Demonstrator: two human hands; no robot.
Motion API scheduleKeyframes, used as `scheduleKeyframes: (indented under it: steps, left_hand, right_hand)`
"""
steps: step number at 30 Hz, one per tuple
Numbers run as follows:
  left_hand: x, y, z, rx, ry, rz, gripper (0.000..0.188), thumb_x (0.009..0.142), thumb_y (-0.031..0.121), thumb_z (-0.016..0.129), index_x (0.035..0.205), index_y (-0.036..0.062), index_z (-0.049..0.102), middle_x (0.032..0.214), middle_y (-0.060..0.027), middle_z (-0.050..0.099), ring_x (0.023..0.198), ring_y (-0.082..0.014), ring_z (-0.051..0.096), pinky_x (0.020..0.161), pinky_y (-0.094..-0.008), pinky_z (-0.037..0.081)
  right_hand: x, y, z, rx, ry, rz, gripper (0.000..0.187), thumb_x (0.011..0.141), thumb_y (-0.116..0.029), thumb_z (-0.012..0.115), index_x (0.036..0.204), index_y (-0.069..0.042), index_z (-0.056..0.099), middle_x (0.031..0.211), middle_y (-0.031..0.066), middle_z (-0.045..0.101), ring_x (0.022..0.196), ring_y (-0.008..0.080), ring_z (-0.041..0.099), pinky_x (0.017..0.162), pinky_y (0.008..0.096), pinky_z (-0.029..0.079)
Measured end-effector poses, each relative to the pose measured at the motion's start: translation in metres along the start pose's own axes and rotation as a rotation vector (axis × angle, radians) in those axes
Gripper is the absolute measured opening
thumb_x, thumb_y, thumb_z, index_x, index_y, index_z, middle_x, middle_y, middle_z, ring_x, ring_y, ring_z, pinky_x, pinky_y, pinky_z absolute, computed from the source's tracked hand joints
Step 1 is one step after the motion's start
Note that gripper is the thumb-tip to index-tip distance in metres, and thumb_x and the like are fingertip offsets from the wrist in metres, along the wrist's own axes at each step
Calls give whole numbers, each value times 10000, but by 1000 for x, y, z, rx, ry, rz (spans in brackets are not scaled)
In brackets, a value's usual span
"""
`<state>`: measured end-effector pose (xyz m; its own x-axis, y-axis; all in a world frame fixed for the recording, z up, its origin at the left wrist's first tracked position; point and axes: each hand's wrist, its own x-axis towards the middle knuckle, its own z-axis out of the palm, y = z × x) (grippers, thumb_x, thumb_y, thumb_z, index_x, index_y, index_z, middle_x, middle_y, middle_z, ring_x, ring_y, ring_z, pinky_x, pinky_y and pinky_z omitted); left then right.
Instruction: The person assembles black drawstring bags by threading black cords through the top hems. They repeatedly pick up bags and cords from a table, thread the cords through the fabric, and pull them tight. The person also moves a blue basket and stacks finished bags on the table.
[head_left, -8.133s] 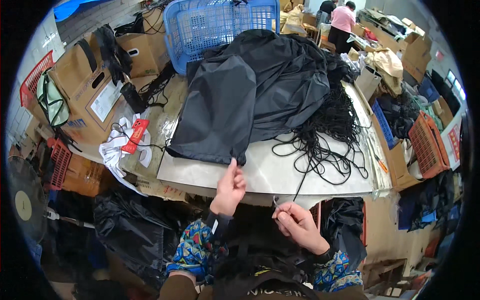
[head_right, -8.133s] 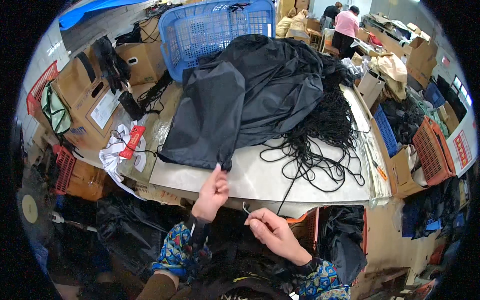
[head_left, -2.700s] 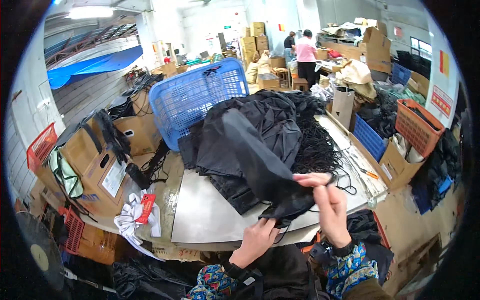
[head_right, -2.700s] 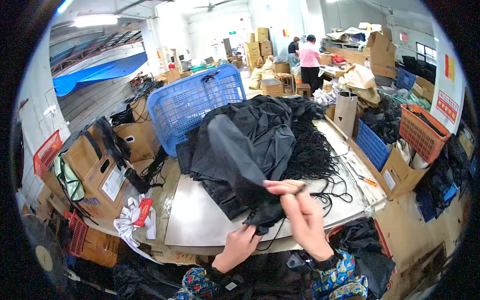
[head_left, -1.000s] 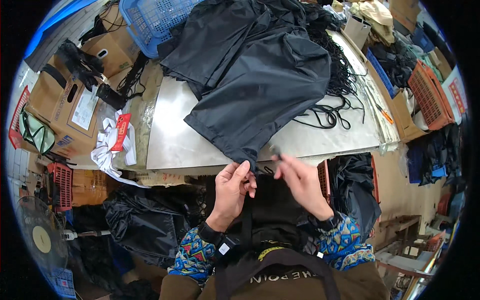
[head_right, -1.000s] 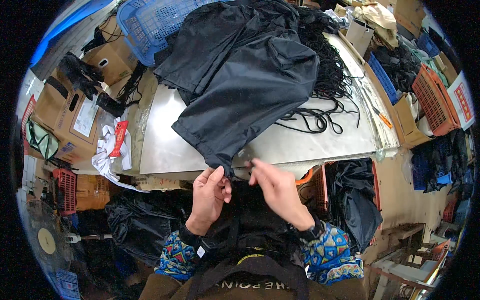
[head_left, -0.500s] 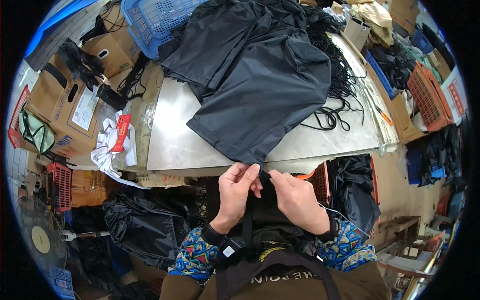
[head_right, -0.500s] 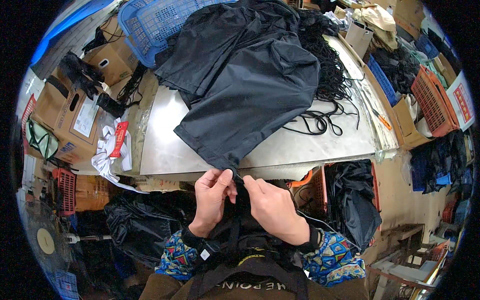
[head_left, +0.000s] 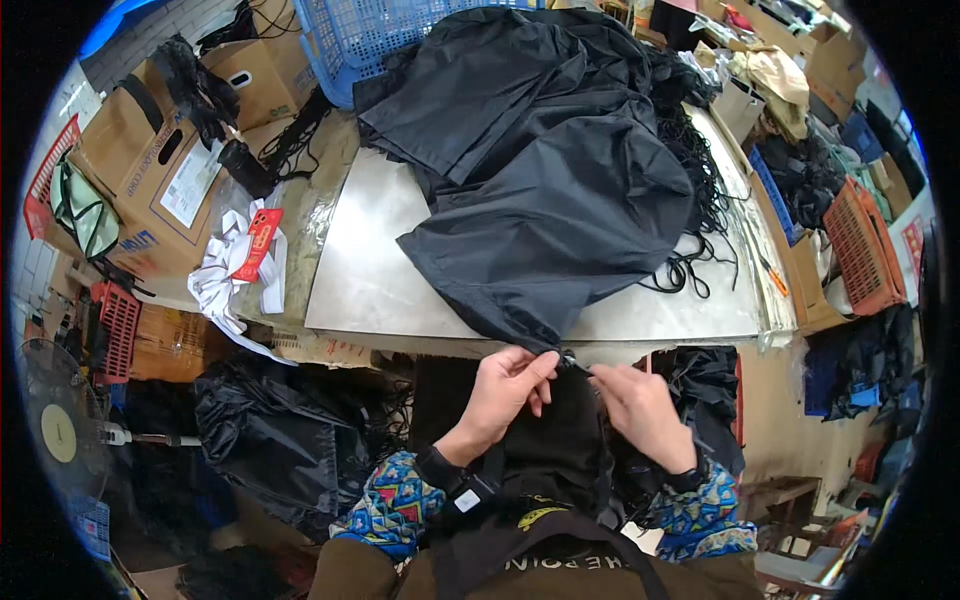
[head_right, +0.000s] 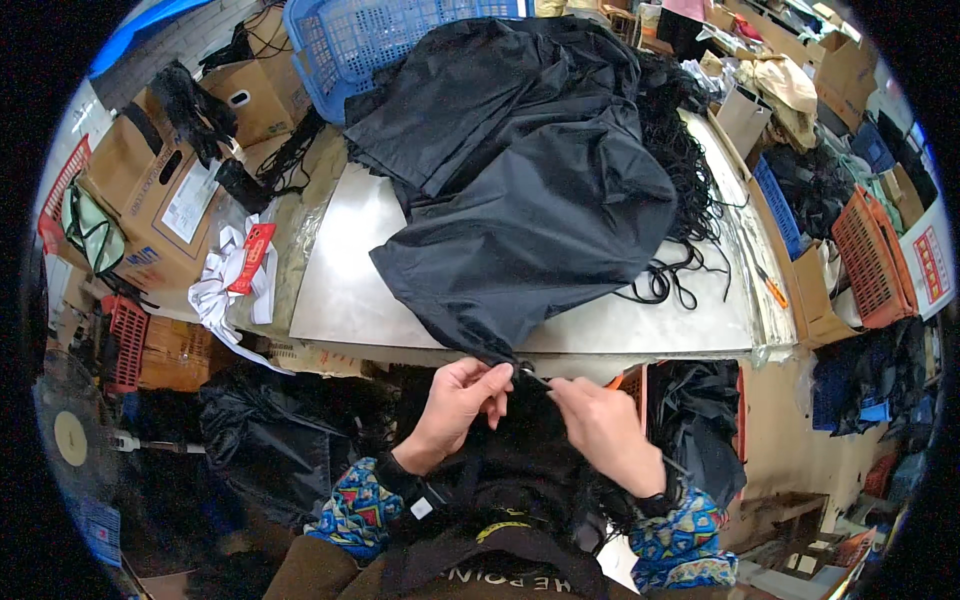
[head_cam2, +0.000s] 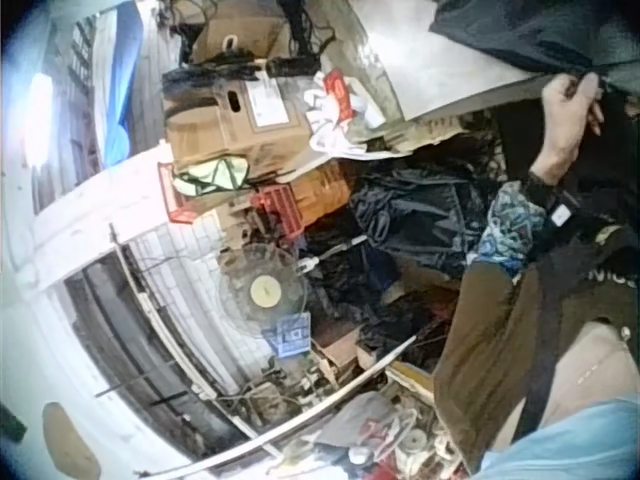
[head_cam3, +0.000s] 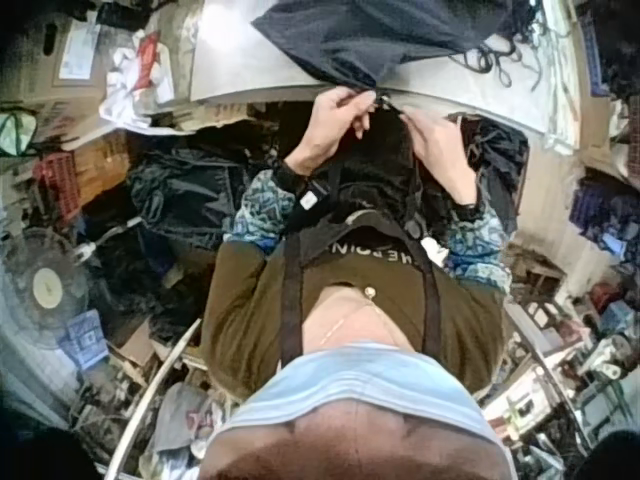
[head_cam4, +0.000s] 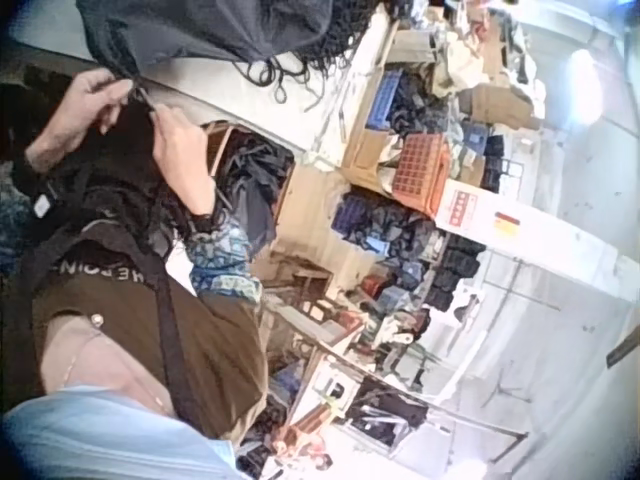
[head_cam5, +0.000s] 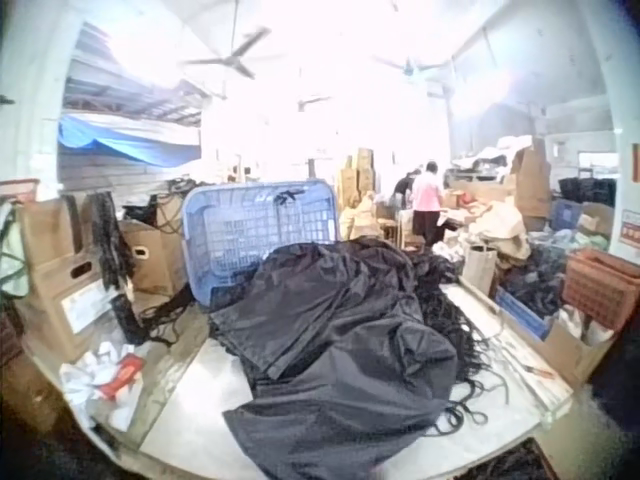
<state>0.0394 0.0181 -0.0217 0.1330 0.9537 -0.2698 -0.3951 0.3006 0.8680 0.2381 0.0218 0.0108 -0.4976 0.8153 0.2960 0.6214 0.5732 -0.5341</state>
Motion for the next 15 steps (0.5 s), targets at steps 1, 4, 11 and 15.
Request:
scheduleKeyframes:
  steps: [1, 4, 11, 15]
  left_hand:
    - [2, -2, -1, -48, 71, 87, 183, 896, 171, 626, 843, -2, 598, 730, -60, 611, 575, -115, 576, 445, -232, 462]
    - [14, 11, -30, -236, 330, 199, 168, 912, 193, 607, 890, 27, 590, 735, -35, 608, 609, -109, 585, 473, -227, 463]
    - [18, 28, -50, -60, 362, 264, 225, 913, 237, 607, 803, 42, 588, 650, -22, 584, 559, -97, 565, 463, -227, 428]
    - [-7, -3, -9, 260, -225, 99, 232, 934, 219, 566, 841, 18, 635, 674, -28, 609, 588, -85, 580, 472, -220, 450]
  right_hand:
    - [0, -3, 5, 9, -7, -5, 140, 834, -63, 606, 965, -16, 596, 718, 152, 569, 638, 348, 587, 553, 401, 468]
    - [-1, -5, 13, 65, -106, -34, 192, 839, -69, 603, 1020, -8, 579, 752, 153, 567, 664, 347, 581, 576, 400, 467]
    - [-17, -16, -25, -69, -149, -10, 133, 847, -72, 604, 960, -3, 606, 742, 137, 600, 622, 296, 586, 550, 344, 459]
    - [-6, -7, -4, 354, -123, 259, 127, 882, -100, 586, 879, 24, 612, 645, 79, 588, 554, 167, 565, 514, 275, 422]
